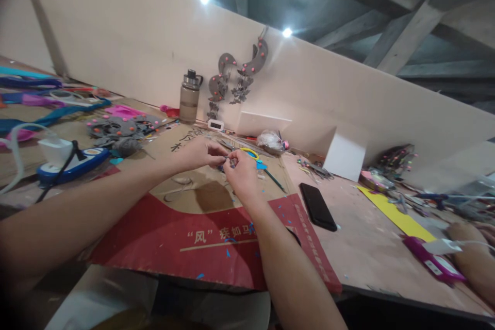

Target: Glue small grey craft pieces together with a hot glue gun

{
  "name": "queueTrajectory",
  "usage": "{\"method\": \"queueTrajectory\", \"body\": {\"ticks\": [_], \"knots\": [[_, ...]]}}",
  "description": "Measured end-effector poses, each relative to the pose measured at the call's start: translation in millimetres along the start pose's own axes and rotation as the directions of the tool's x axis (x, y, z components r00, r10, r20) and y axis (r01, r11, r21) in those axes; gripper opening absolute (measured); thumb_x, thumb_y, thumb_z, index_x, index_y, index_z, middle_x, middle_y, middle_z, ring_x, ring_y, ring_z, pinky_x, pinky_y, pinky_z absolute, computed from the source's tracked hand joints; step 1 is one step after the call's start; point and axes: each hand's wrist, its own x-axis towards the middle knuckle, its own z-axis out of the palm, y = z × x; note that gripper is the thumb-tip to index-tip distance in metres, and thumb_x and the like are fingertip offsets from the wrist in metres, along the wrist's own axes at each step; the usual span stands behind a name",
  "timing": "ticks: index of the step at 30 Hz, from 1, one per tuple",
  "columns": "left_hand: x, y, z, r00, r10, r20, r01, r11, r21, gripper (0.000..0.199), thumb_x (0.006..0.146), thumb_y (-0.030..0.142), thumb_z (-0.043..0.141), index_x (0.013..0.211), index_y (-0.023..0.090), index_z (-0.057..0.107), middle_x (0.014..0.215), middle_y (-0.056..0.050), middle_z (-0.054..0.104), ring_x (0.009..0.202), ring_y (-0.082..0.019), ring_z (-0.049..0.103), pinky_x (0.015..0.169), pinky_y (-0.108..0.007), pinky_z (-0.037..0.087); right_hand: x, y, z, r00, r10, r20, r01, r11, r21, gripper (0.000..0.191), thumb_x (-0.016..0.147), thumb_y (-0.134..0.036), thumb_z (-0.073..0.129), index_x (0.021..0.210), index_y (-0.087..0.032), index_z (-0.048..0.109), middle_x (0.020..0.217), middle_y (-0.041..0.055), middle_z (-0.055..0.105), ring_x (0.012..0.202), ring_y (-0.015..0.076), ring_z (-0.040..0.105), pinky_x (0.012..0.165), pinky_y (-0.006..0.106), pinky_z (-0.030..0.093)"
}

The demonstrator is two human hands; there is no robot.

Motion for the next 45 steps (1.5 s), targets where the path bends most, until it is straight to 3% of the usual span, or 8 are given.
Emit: {"method": "queueTrajectory", "body": {"ticks": [11, 17, 20, 23, 28, 34, 39, 45], "knots": [[0, 0, -4.8, 0.989, 0.029, -0.147, 0.02, 0.946, 0.324, 0.016, 0.071, 0.021, 0.057, 0.072, 0.017, 0.072, 0.063, -0.002, 0.067, 0.058, -0.012, 0.056, 0.055, -0.021, 0.034, -3, 6, 11, 0.998, 0.03, 0.047, -0.032, 0.998, 0.046, 0.026, 0.079, -0.029, 0.051, 0.102, -0.017, 0.057, 0.071, 0.0003, 0.058, 0.065, 0.0156, 0.053, 0.062, 0.028, 0.04], [0, -23, -27.1, 0.932, 0.055, -0.358, 0.145, 0.849, 0.508, 0.015, 0.071, 0.021, 0.055, 0.069, 0.017, 0.07, 0.071, -0.005, 0.069, 0.066, -0.016, 0.057, 0.062, -0.025, 0.036, -3, 5, 7, 0.991, -0.08, 0.11, 0.071, 0.994, 0.083, 0.017, 0.084, -0.026, 0.047, 0.082, -0.017, 0.062, 0.082, 0.0042, 0.065, 0.077, 0.0163, 0.057, 0.073, 0.029, 0.041], [2, -42, -39.0, 0.864, -0.003, -0.504, 0.207, 0.914, 0.35, 0.015, 0.071, 0.023, 0.057, 0.074, 0.017, 0.07, 0.072, -0.006, 0.069, 0.067, -0.017, 0.058, 0.063, -0.026, 0.039, -6, -3, 5, 0.981, -0.129, 0.143, 0.102, 0.978, 0.183, 0.019, 0.087, -0.026, 0.046, 0.086, -0.017, 0.063, 0.085, 0.0041, 0.065, 0.082, 0.0158, 0.058, 0.077, 0.028, 0.042], [8, -63, -45.9, 0.778, -0.179, -0.602, 0.132, 0.984, -0.123, 0.018, 0.071, 0.028, 0.059, 0.079, 0.014, 0.067, 0.068, -0.005, 0.066, 0.058, -0.015, 0.059, 0.057, -0.025, 0.043, -15, -17, 5, 0.943, -0.245, 0.223, 0.177, 0.941, 0.287, 0.02, 0.088, -0.024, 0.045, 0.092, -0.018, 0.064, 0.088, 0.0032, 0.066, 0.083, 0.014, 0.058, 0.079, 0.026, 0.043], [15, -77, -47.9, 0.746, -0.344, -0.57, -0.135, 0.761, -0.635, 0.024, 0.065, 0.028, 0.068, 0.082, 0.013, 0.06, 0.074, -0.004, 0.065, 0.059, -0.013, 0.062, 0.05, -0.022, 0.045, -22, -31, 2, 0.84, -0.433, 0.327, 0.332, 0.887, 0.322, 0.018, 0.088, -0.03, 0.052, 0.087, -0.02, 0.066, 0.095, 0.0039, 0.065, 0.095, 0.0151, 0.057, 0.089, 0.029, 0.041], [14, -69, -47.7, 0.764, -0.369, -0.529, -0.167, 0.679, -0.714, 0.025, 0.064, 0.027, 0.071, 0.082, 0.014, 0.061, 0.074, -0.002, 0.065, 0.054, -0.009, 0.057, 0.045, -0.018, 0.042, -3, 5, -10, 0.985, 0.052, 0.166, -0.038, 0.995, -0.089, 0.028, 0.09, -0.04, 0.043, 0.087, -0.018, 0.061, 0.083, 0.0052, 0.066, 0.076, 0.0163, 0.059, 0.07, 0.028, 0.042], [14, -62, -44.3, 0.774, -0.37, -0.513, -0.142, 0.689, -0.711, 0.023, 0.065, 0.026, 0.071, 0.082, 0.013, 0.062, 0.071, -0.001, 0.064, 0.053, -0.007, 0.055, 0.043, -0.017, 0.039, -3, 25, -6, 0.863, 0.377, 0.337, -0.166, 0.841, -0.515, 0.048, 0.081, -0.047, 0.056, 0.106, -0.006, 0.058, 0.101, 0.0215, 0.066, 0.09, 0.0262, 0.063, 0.071, 0.03, 0.043], [13, -57, -39.0, 0.793, -0.367, -0.486, -0.1, 0.708, -0.699, 0.023, 0.064, 0.027, 0.071, 0.08, 0.013, 0.064, 0.066, 0.0, 0.06, 0.053, -0.007, 0.053, 0.043, -0.017, 0.037, -3, 29, -4, 0.78, 0.444, 0.442, -0.203, 0.847, -0.492, 0.043, 0.068, -0.035, 0.067, 0.103, -0.01, 0.059, 0.095, 0.0148, 0.068, 0.079, 0.0216, 0.065, 0.058, 0.025, 0.042]]}}
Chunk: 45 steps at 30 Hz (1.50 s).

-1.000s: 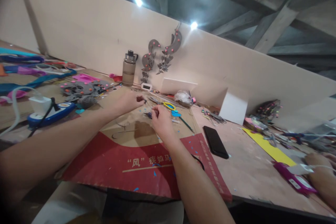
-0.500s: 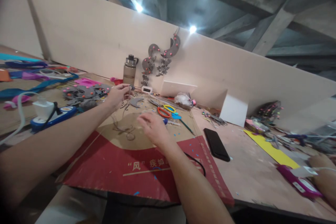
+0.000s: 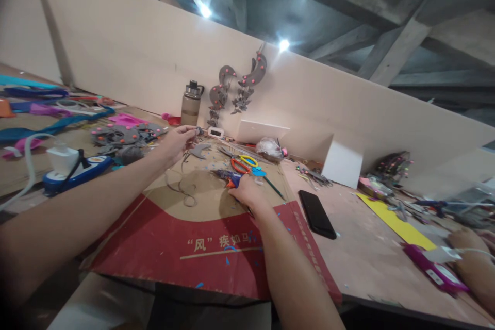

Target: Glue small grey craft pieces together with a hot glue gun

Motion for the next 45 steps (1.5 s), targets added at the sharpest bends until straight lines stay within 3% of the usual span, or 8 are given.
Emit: {"method": "queueTrajectory", "body": {"ticks": [4, 7, 12, 17, 21, 25, 30, 45], "knots": [[0, -3, -1.4, 1.0, 0.008, -0.011, -0.007, 0.999, 0.033, 0.023, 0.064, 0.027, 0.071, 0.081, 0.013, 0.065, 0.063, 0.0, 0.057, 0.052, -0.006, 0.05, 0.042, -0.016, 0.033, 8, 4, 0, 0.997, 0.074, 0.016, -0.075, 0.977, 0.199, 0.025, 0.065, -0.028, 0.066, 0.085, -0.014, 0.063, 0.077, 0.008, 0.068, 0.063, 0.0181, 0.062, 0.05, 0.024, 0.039], [0, -6, -1.6, 1.0, 0.014, -0.007, -0.014, 0.999, 0.035, 0.021, 0.064, 0.027, 0.072, 0.078, 0.013, 0.065, 0.06, 0.002, 0.053, 0.049, -0.005, 0.045, 0.041, -0.016, 0.029, 15, 6, 1, 0.989, 0.116, -0.092, -0.065, 0.898, 0.435, 0.025, 0.067, -0.026, 0.061, 0.09, -0.016, 0.063, 0.081, 0.0067, 0.067, 0.064, 0.0162, 0.061, 0.052, 0.023, 0.042], [-2, -11, 2.2, 0.999, -0.033, 0.04, 0.032, 0.999, 0.015, 0.018, 0.063, 0.026, 0.071, 0.073, 0.013, 0.063, 0.059, 0.002, 0.05, 0.048, -0.005, 0.041, 0.039, -0.017, 0.022, 13, 1, -7, 0.946, 0.098, -0.308, 0.18, 0.632, 0.754, 0.04, 0.072, -0.022, 0.051, 0.111, -0.02, 0.051, 0.097, 0.0051, 0.065, 0.066, 0.0135, 0.061, 0.058, 0.025, 0.049], [-8, -9, 6.4, 0.993, -0.076, 0.094, 0.074, 0.997, 0.032, 0.018, 0.065, 0.026, 0.071, 0.071, 0.012, 0.062, 0.058, 0.001, 0.049, 0.046, -0.004, 0.037, 0.038, -0.017, 0.019, -3, -13, -13, 0.872, -0.094, -0.48, 0.462, 0.483, 0.744, 0.028, 0.075, -0.031, 0.054, 0.102, -0.021, 0.05, 0.098, 0.0042, 0.062, 0.06, 0.0126, 0.057, 0.059, 0.027, 0.049], [-11, -7, 8.5, 0.988, -0.089, 0.123, 0.082, 0.995, 0.061, 0.02, 0.066, 0.029, 0.072, 0.07, 0.011, 0.063, 0.057, 0.001, 0.049, 0.044, -0.004, 0.034, 0.039, -0.018, 0.018, -6, -19, -8, 0.843, -0.151, -0.517, 0.503, 0.565, 0.654, 0.025, 0.079, -0.035, 0.052, 0.099, -0.021, 0.049, 0.088, 0.0022, 0.06, 0.053, 0.0106, 0.049, 0.053, 0.026, 0.045], [-14, -5, 12.0, 0.983, -0.126, 0.135, 0.118, 0.991, 0.066, 0.022, 0.065, 0.03, 0.074, 0.07, 0.011, 0.064, 0.055, 0.001, 0.048, 0.042, -0.004, 0.032, 0.039, -0.019, 0.016, -6, -21, -3, 0.822, -0.169, -0.544, 0.499, 0.674, 0.544, 0.024, 0.082, -0.034, 0.051, 0.101, -0.02, 0.05, 0.086, 0.0035, 0.06, 0.065, 0.0138, 0.054, 0.06, 0.027, 0.045], [-17, -5, 15.8, 0.978, -0.141, 0.156, 0.135, 0.99, 0.046, 0.018, 0.066, 0.027, 0.072, 0.068, 0.012, 0.063, 0.053, 0.002, 0.046, 0.043, -0.004, 0.031, 0.04, -0.02, 0.016, -10, -23, -5, 0.8, -0.22, -0.558, 0.534, 0.685, 0.495, 0.024, 0.084, -0.032, 0.048, 0.104, -0.018, 0.051, 0.089, 0.0054, 0.06, 0.074, 0.0162, 0.056, 0.067, 0.029, 0.046], [-29, 6, 27.8, 0.963, -0.195, 0.188, 0.183, 0.98, 0.078, 0.017, 0.068, 0.025, 0.07, 0.065, 0.014, 0.058, 0.049, 0.003, 0.045, 0.041, -0.004, 0.031, 0.039, -0.02, 0.013, -15, -25, -6, 0.801, -0.234, -0.551, 0.494, 0.778, 0.388, 0.029, 0.084, -0.031, 0.049, 0.108, -0.017, 0.052, 0.092, 0.0077, 0.063, 0.082, 0.0199, 0.057, 0.077, 0.032, 0.044]]}}
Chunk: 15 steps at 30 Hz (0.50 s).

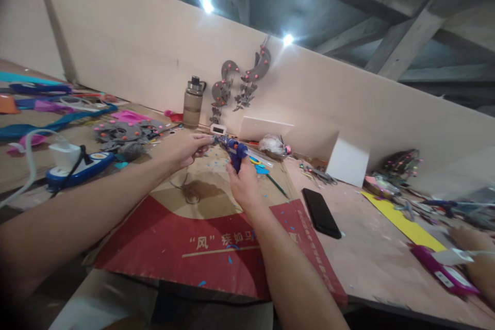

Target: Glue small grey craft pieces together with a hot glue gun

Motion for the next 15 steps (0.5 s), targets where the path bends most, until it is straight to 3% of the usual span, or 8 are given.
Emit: {"method": "queueTrajectory", "body": {"ticks": [15], "knots": [[5.2, -4.8, -5.1, 0.993, 0.096, -0.069, -0.093, 0.995, 0.039, 0.014, 0.068, 0.025, 0.069, 0.064, 0.013, 0.062, 0.051, 0.002, 0.044, 0.045, -0.005, 0.033, 0.04, -0.02, 0.016, -2.9, -6.0, -0.4, 1.0, -0.001, 0.024, 0.003, 0.996, -0.094, 0.028, 0.086, -0.031, 0.047, 0.11, -0.017, 0.052, 0.1, 0.0109, 0.063, 0.09, 0.0245, 0.057, 0.084, 0.038, 0.043]]}}
